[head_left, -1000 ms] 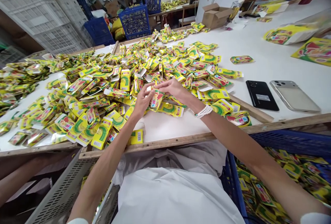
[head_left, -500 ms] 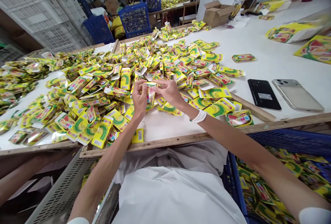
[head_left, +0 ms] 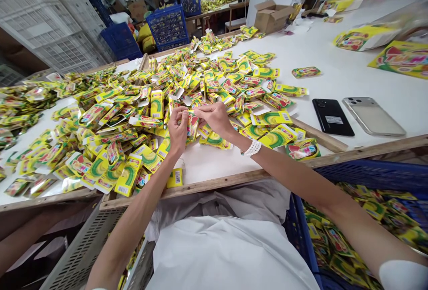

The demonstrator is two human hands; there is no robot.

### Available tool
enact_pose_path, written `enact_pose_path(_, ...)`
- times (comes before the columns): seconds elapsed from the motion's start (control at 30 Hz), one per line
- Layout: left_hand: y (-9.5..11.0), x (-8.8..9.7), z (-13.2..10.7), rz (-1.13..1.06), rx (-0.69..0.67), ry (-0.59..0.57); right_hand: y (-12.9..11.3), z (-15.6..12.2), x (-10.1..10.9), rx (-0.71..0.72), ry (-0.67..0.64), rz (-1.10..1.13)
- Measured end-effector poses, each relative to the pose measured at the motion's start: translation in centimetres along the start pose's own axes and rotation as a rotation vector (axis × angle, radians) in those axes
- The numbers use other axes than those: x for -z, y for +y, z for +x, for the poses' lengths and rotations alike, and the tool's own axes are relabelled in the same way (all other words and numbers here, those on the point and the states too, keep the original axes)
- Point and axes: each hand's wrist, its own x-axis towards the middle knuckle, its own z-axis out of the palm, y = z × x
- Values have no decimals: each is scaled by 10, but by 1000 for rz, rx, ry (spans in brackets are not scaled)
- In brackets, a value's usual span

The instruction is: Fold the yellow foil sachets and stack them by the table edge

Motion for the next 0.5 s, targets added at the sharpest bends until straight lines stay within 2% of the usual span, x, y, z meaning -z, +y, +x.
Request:
enact_pose_path(0.23,11,4,-3,102,-82,-28,-7,-2,3,-266,5,249)
enact_pose_path(0.37,9,7,1,75,-56,-79,-8,0,8,-313,-41,285)
enact_pose_path(0.5,1,7,5,-1,41,-124,-2,5,10,-278,-99,165)
